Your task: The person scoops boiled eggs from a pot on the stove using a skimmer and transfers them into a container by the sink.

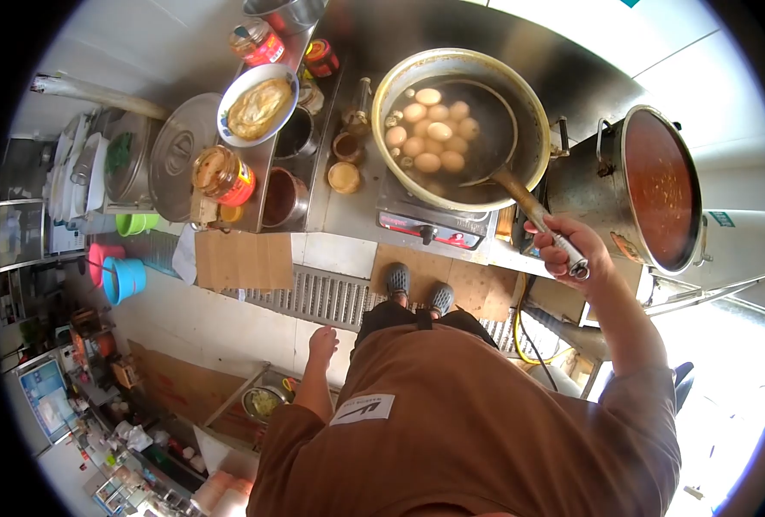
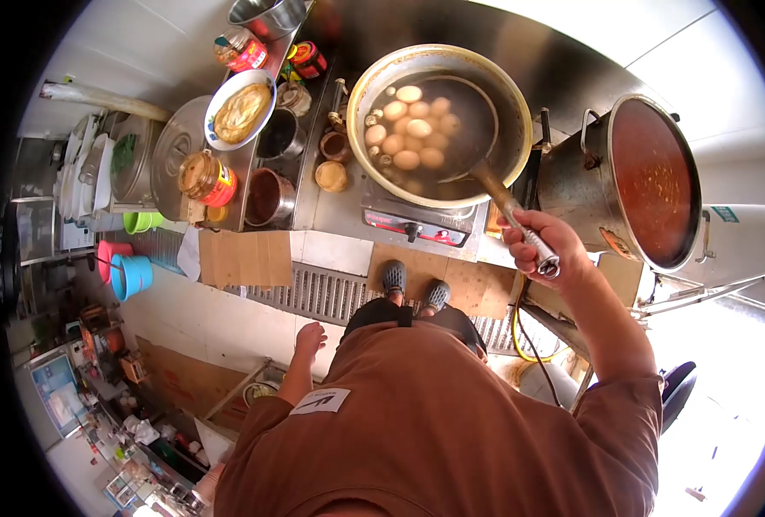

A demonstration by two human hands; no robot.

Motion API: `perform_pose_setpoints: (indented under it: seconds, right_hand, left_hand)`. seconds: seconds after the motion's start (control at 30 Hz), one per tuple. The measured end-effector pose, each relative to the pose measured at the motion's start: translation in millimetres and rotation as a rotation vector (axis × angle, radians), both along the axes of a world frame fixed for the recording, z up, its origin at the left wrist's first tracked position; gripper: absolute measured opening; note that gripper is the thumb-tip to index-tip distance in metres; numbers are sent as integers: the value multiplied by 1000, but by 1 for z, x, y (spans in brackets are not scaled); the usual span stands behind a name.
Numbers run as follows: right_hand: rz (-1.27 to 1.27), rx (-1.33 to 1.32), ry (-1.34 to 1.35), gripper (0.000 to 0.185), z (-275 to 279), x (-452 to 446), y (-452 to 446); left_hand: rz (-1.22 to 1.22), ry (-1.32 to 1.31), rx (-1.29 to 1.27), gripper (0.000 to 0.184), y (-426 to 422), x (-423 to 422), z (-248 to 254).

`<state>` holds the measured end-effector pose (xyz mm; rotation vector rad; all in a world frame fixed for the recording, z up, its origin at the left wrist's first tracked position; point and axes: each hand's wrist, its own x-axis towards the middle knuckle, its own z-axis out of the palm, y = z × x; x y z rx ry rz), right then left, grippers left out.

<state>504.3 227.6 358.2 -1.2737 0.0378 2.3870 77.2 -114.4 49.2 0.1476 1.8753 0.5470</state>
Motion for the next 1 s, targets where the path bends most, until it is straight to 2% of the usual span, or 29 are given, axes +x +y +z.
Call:
perform_pose_setpoints:
  seconds: [0.23,0.3,0.43,0.67,0.87,1.0]
  right_hand:
    - [-31,24,19,24,2,-7,-12]
    - [-89,15,109,24,-1,-3,-13]
    - [-122,40,127,22,1,-7,-25]
    - [-179,68,94,21,17,-8,-47]
    - [-290,48,207,24,21,-4,-73]
    - [-323,109,410,23,17,-13,-91]
  left_hand:
    - [37,0,-2,42,-9,0,-3]
    - [37,-1,-4,42,-8,-1,-3]
    - [56,5,-20,36,-7,1,3]
    - [3,18,-18,38,-4,-1,7]
    - [10,12,39,41,-6,5,2]
    - [-27,32,83,41,-8,10,-3]
